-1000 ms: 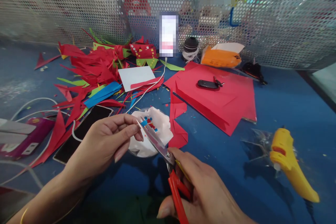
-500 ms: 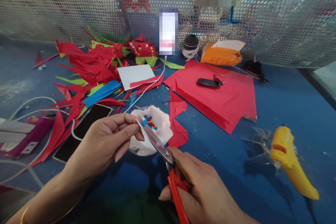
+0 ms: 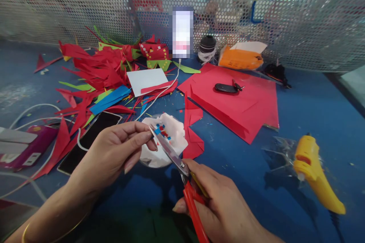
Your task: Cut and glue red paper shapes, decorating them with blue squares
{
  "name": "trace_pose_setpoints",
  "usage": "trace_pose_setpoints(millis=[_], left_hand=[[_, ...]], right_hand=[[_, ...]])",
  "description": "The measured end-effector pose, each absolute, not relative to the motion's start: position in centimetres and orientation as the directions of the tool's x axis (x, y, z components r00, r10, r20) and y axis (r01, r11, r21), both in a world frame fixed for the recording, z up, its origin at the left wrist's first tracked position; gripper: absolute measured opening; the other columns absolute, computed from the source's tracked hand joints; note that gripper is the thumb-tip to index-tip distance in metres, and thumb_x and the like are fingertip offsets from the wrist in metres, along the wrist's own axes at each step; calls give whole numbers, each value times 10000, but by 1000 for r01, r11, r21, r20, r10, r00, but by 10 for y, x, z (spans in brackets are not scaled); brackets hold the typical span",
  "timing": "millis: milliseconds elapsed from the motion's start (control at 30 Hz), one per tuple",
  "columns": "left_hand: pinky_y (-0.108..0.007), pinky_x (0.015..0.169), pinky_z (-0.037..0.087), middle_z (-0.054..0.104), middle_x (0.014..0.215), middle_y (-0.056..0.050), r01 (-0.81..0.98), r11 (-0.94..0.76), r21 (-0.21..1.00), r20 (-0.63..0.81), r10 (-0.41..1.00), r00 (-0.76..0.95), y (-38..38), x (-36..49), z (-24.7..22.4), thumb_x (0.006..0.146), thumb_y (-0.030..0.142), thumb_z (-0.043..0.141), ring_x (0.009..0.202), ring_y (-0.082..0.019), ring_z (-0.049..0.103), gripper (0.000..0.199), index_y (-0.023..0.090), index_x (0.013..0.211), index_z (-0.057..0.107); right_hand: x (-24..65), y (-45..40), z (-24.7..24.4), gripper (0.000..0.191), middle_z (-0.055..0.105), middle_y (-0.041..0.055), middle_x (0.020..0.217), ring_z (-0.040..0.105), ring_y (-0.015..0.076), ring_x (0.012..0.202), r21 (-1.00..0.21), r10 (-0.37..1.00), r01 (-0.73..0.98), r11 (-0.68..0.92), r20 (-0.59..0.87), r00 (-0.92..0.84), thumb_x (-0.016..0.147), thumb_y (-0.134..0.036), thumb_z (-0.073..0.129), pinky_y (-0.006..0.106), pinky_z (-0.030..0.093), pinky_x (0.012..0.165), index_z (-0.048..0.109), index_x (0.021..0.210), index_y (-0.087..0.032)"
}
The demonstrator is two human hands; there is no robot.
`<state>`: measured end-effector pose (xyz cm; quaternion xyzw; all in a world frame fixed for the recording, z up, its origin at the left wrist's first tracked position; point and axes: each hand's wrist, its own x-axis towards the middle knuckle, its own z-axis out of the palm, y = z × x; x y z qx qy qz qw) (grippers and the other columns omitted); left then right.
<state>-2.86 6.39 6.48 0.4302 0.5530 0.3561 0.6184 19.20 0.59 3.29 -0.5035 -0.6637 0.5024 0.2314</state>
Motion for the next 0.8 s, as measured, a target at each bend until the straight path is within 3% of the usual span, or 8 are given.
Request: trace_pose_setpoints(millis=[200,333,500,800], left_hand=[[-159,349,237,566,462,42,60,399,915,-403,909,103,64,-29,67,882,308,605,305,-33,376,187,149,793,648],[-155,360,256,666,595,16,82,409,909,-416,903,105,64,-28,69,846,254,647,313,-12,378,127,146,780,634],[-143,365,257,672,614,16,90,395,914,-404,908,115,65,-28,69,866,240,627,319,-2,384,130,136,788,632],[-148,372,272,718,692,-16,105,397,912,-407,907,106,64,-29,69,860,238,633,330,1,388,149,135,753,636]], right_hand=[[192,7,36,303,636,-44,686,596,124,587,-894,921,448,8,-168,-351,819,-380,698,166,474,483,695,1109,-292],[192,8,35,325,642,-49,699,579,114,570,-892,920,452,33,-149,-361,817,-374,698,164,479,499,686,1128,-282],[192,9,35,260,624,-54,680,572,118,585,-891,909,453,18,-174,-378,826,-375,683,176,502,554,694,1065,-273],[192,7,38,247,577,-46,644,506,112,555,-899,897,432,-74,-249,-365,817,-403,677,158,418,438,699,1018,-261]])
